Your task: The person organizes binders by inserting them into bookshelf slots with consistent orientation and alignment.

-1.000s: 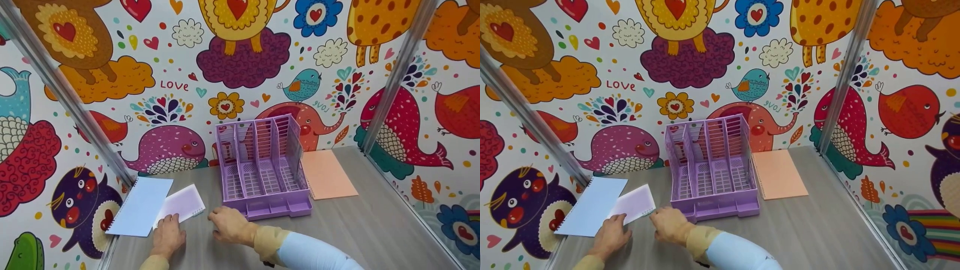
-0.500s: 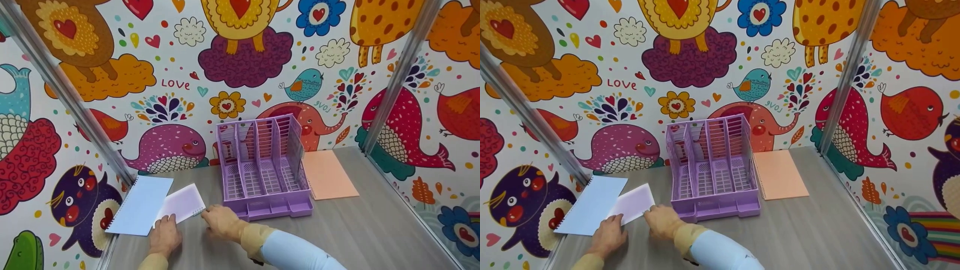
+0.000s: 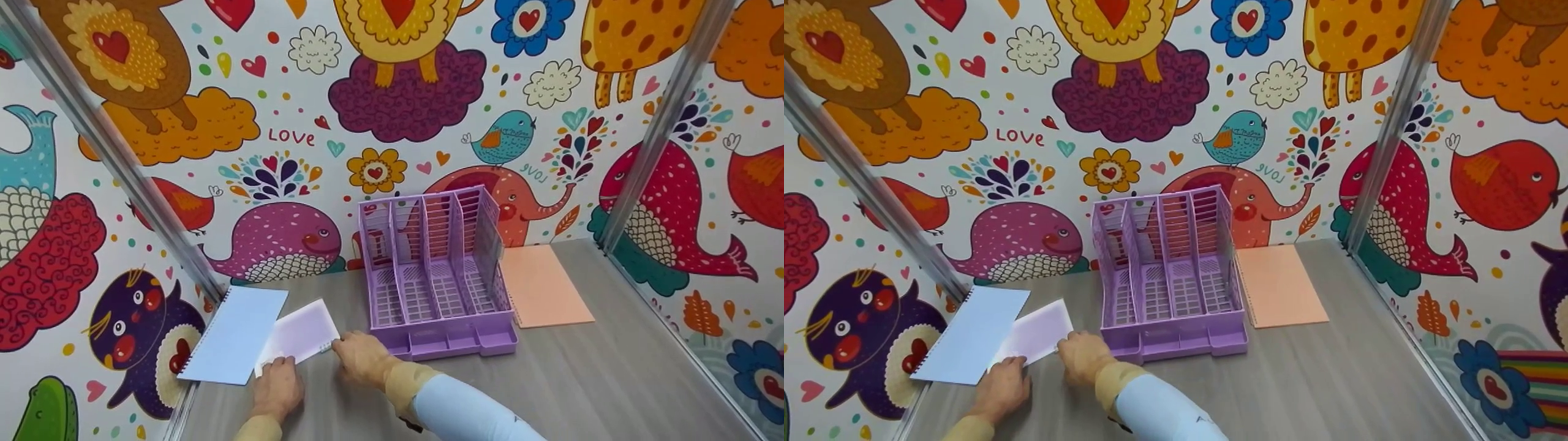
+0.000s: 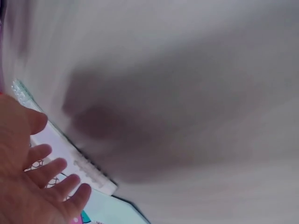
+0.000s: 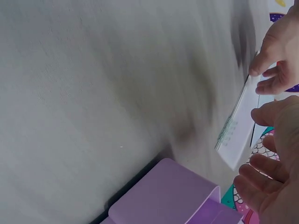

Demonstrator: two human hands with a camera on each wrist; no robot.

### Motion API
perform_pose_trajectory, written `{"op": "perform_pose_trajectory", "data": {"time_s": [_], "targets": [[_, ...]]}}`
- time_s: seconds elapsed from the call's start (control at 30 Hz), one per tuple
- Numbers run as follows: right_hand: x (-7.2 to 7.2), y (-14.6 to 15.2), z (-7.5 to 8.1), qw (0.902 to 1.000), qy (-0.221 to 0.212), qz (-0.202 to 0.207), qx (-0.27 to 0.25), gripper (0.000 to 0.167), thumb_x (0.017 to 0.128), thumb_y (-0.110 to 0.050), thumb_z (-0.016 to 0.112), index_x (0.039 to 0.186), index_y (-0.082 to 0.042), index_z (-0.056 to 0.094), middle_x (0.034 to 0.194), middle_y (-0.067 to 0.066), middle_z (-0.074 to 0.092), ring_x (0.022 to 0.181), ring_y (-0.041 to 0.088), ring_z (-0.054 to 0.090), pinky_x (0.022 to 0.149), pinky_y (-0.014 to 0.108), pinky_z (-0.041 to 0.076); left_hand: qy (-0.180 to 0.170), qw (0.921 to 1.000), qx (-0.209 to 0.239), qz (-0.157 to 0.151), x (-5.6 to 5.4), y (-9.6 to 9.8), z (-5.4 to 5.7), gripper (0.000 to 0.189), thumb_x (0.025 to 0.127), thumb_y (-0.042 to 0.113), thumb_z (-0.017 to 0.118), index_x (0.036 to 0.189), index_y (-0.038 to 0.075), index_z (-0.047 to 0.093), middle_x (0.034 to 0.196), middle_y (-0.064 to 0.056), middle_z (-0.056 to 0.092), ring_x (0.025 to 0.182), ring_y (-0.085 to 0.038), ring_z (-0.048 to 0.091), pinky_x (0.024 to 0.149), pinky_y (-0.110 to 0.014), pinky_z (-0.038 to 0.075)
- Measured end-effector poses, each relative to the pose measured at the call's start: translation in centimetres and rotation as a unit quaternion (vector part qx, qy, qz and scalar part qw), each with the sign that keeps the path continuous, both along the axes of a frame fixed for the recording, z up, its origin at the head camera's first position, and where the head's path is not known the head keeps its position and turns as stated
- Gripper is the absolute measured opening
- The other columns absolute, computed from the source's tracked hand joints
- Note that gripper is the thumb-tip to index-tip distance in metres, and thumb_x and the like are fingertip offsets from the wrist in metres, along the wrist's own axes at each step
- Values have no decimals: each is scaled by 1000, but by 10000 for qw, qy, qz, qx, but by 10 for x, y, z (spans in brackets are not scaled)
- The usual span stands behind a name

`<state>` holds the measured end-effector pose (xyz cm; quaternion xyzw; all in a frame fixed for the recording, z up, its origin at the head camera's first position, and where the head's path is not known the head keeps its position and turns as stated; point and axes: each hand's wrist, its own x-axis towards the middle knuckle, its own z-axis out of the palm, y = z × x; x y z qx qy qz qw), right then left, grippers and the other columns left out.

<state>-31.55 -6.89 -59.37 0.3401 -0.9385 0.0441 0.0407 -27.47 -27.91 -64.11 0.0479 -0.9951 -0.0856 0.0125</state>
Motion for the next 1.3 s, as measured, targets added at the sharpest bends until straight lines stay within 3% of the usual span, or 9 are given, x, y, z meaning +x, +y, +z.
{"op": "perform_pose_trajectory", "data": {"time_s": [0.17, 0.33, 0.57, 0.7, 0.83, 0.97, 1.03, 1.13, 1.3], "targets": [[-3, 0, -7, 9996, -123, -57, -236, 29, 92, -23, 85, 119, -18, 75, 110, -1, 78, 102, 17, 76, 90, 33, 64, -177, 9998, 44, -58, 0, -1, -2, 17, 104, 7, 62, 107, -4, 74, 103, -23, 76, 103, -47, 76, 91, -63, 65], [-10, 0, -20, 9979, -325, -121, -550, 31, 87, -22, 84, 116, -17, 76, 105, -1, 79, 96, 19, 78, 83, 36, 65, -50, 9997, 226, -92, 2, -3, -2, 14, 100, 4, 63, 103, -1, 76, 100, -20, 77, 101, -44, 75, 95, -63, 63], [-6, -2, -5, 9863, -1205, -573, -972, 39, 89, -27, 85, 123, -9, 79, 115, 7, 85, 104, 25, 82, 90, 36, 67, -6, 9992, 346, -213, 2, -6, -1, 14, 96, 5, 67, 104, 0, 77, 100, -17, 78, 100, -41, 74, 97, -63, 62], [-4, -5, -5, 9752, -1527, -840, -1361, 39, 90, -31, 84, 122, -8, 79, 116, 8, 86, 106, 26, 82, 91, 37, 67, 157, 9990, 348, -215, 3, -9, -2, 21, 94, 6, 70, 113, -1, 77, 107, -22, 77, 103, -45, 73, 95, -65, 62], [-10, -13, -22, 9518, -1970, -1209, -2017, 44, 88, -33, 87, 123, -6, 78, 120, 11, 85, 110, 28, 81, 94, 41, 67, 66, 9996, 265, -46, 4, -11, -5, 40, 96, 8, 71, 133, -5, 71, 135, -33, 71, 127, -56, 68, 106, -70, 58], [-28, -27, -60, 9089, -2585, -1720, -2784, 52, 85, -36, 89, 122, -2, 76, 115, 14, 82, 103, 28, 78, 89, 41, 66, -316, 9991, 288, 52, 5, -12, -7, 45, 99, 10, 69, 140, -7, 67, 149, -36, 64, 140, -59, 62, 114, -71, 54], [-30, -31, -64, 8785, -2971, -2025, -3146, 57, 85, -38, 88, 124, 0, 75, 114, 15, 81, 101, 26, 77, 89, 40, 65, -436, 9985, 325, 54, 6, -11, -8, 45, 99, 11, 68, 140, -7, 67, 150, -36, 63, 141, -60, 61, 116, -70, 54], [-20, -29, -45, 8147, -3615, -2435, -3825, 64, 89, -35, 87, 134, 7, 69, 119, 23, 78, 107, 33, 77, 96, 45, 66, -457, 9983, 363, 27, 7, -10, -10, 45, 100, 11, 67, 141, -8, 67, 152, -36, 62, 141, -60, 61, 117, -69, 53], [-3, -22, -20, 6843, -4414, -2987, -4977, 77, 94, -29, 83, 148, 16, 54, 139, 36, 67, 126, 51, 72, 103, 57, 66, -372, 9986, 369, -40, 8, -5, -12, 42, 97, 6, 66, 137, -6, 70, 148, -35, 65, 137, -58, 64, 116, -68, 54]]}}
